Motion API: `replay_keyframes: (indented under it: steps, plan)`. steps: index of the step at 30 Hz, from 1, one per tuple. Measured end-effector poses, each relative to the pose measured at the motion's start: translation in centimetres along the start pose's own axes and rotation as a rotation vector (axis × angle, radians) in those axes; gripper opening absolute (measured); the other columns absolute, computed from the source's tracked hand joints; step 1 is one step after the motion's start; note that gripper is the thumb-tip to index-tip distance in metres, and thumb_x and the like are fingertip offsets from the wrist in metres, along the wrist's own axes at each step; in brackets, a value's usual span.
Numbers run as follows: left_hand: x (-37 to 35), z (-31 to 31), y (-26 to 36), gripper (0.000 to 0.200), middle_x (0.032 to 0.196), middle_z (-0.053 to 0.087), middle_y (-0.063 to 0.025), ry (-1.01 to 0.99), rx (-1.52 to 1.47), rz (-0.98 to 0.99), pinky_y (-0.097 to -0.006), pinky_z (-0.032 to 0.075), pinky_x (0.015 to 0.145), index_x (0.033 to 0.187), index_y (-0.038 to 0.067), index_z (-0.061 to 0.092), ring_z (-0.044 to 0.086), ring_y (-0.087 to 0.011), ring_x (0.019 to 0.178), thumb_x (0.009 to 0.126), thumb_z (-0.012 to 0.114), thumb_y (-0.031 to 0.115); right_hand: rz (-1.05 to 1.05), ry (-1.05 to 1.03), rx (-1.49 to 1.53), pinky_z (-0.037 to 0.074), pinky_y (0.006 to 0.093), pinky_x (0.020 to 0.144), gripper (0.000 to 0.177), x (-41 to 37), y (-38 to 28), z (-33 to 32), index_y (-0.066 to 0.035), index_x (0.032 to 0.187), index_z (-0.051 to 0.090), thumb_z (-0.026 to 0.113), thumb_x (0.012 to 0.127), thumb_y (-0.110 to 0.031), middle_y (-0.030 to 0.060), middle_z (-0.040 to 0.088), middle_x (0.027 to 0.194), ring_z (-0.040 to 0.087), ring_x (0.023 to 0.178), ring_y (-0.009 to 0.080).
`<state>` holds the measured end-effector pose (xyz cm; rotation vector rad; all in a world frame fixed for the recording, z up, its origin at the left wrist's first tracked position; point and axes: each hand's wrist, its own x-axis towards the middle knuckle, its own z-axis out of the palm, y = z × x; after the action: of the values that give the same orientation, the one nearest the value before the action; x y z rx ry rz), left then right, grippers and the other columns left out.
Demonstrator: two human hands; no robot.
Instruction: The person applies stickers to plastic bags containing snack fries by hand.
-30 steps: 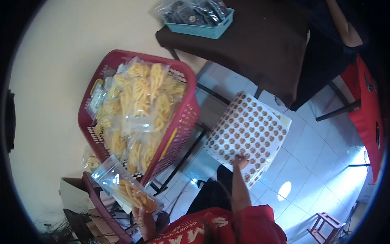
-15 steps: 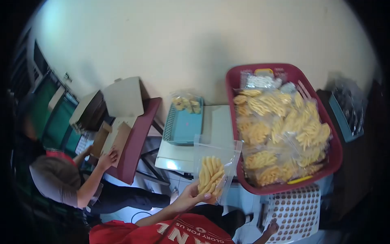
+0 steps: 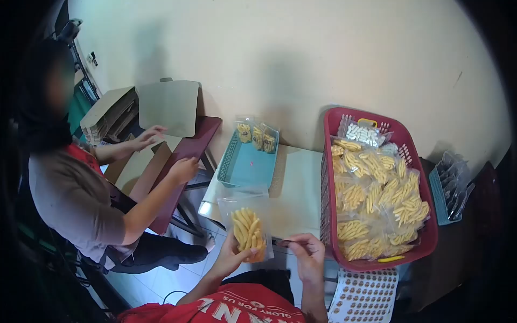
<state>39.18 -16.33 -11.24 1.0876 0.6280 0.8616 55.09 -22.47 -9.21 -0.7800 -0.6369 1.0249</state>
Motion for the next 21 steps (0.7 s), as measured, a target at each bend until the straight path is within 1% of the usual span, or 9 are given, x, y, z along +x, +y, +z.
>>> replay_keyframes:
  steps: [1, 3, 4, 5, 8, 10, 13, 17, 21]
  plan:
    - [0.1, 0.1, -0.4, 0.062, 0.116, 0.035, -0.0104, 0.0, -0.01, -0.003, -0.0303, 0.03, 0.089, 0.121, 0.002, 0.018, 0.037, -0.0183, 0.108, 0.071, 0.054, 0.001, 0.003, -0.008, -0.013, 0.042, 0.0268, 0.071, 0.011, 0.5, -0.2, 0.8, 0.003, 0.08, 0.052, 0.055, 0.07, 0.0, 0.0124, 0.056, 0.077, 0.054, 0.074, 0.0163]
    - [0.3, 0.3, -1.1, 0.061, 0.117, 0.035, -0.0108, 0.0, -0.031, -0.01, -0.03, 0.031, 0.089, 0.121, 0.002, 0.017, 0.036, -0.0182, 0.108, 0.071, 0.052, 0.0, -0.041, -0.087, -0.261, 0.041, 0.0255, 0.07, 0.012, 1.0, -0.2, 1.8, 0.004, 0.08, 0.055, 0.057, 0.068, 0.003, 0.0121, 0.056, 0.077, 0.053, 0.073, 0.0152]
    - [0.2, 0.5, -1.3, 0.061, 0.117, 0.034, -0.0111, 0.015, -0.058, -0.02, -0.0299, 0.03, 0.089, 0.121, 0.002, 0.016, 0.036, -0.0182, 0.109, 0.071, 0.051, -0.001, 0.067, -0.093, -0.252, 0.041, 0.0232, 0.068, 0.011, 1.1, 0.1, 1.7, 0.003, 0.079, 0.057, 0.058, 0.068, 0.002, 0.0098, 0.057, 0.077, 0.053, 0.07, 0.0124]
    - [0.3, 0.6, -1.1, 0.061, 0.118, 0.033, -0.0115, 0.013, -0.052, -0.025, -0.0292, 0.029, 0.09, 0.123, 0.002, 0.014, 0.035, -0.0181, 0.109, 0.072, 0.049, -0.001, 0.08, -0.098, -0.252, 0.041, 0.0232, 0.068, 0.011, 1.3, 0.4, 1.8, 0.003, 0.079, 0.057, 0.058, 0.068, 0.002, 0.0098, 0.057, 0.077, 0.053, 0.07, 0.0124]
    - [0.9, 1.0, -0.3, 0.061, 0.119, 0.031, -0.012, 0.009, -0.049, -0.038, -0.0279, 0.028, 0.09, 0.125, 0.001, 0.009, 0.034, -0.0178, 0.109, 0.076, 0.046, 0.002, 0.223, -0.124, -0.368, 0.042, 0.0186, 0.06, 0.012, 2.7, 0.5, 2.4, 0.003, 0.081, 0.056, 0.059, 0.07, -0.002, 0.0072, 0.057, 0.076, 0.052, 0.066, 0.0071]
    - [1.6, 1.2, 0.0, 0.057, 0.119, 0.032, -0.012, 0.012, -0.051, -0.001, -0.0282, 0.027, 0.091, 0.124, 0.0, 0.01, 0.035, -0.0175, 0.108, 0.079, 0.044, 0.007, 0.227, -0.16, -0.34, 0.042, 0.0184, 0.059, 0.014, 4.0, 0.5, 2.3, 0.003, 0.082, 0.055, 0.06, 0.07, -0.002, 0.0072, 0.057, 0.075, 0.052, 0.066, 0.0069]
    - [2.3, 1.9, 0.4, 0.055, 0.118, 0.033, -0.0125, 0.067, -0.084, 0.066, -0.0281, 0.027, 0.091, 0.124, 0.0, 0.01, 0.035, -0.0175, 0.108, 0.08, 0.043, 0.008, 0.248, -0.219, -0.313, 0.042, 0.0179, 0.058, 0.016, 5.3, 0.4, 1.5, 0.002, 0.082, 0.052, 0.06, 0.069, -0.001, 0.0063, 0.056, 0.073, 0.051, 0.065, 0.0066]
    - [2.5, 2.3, -0.2, 0.053, 0.117, 0.036, -0.0132, 0.157, -0.013, 0.04, -0.0283, 0.028, 0.09, 0.124, 0.0, 0.012, 0.036, -0.0177, 0.108, 0.082, 0.043, 0.011, 0.239, -0.251, -0.283, 0.042, 0.0175, 0.058, 0.018, 6.2, 1.4, 0.6, 0.0, 0.079, 0.049, 0.062, 0.068, -0.001, 0.0042, 0.053, 0.071, 0.051, 0.064, 0.0066]
    - [3.6, 2.5, -0.6, 0.052, 0.117, 0.036, -0.0129, 0.168, -0.053, 0.052, -0.0276, 0.029, 0.089, 0.123, 0.0, 0.014, 0.038, -0.0175, 0.107, 0.082, 0.043, 0.013, 0.245, -0.247, -0.271, 0.041, 0.0172, 0.058, 0.019, 6.9, 0.8, 0.4, 0.0, 0.079, 0.048, 0.063, 0.067, -0.001, 0.004, 0.053, 0.071, 0.05, 0.064, 0.0059]
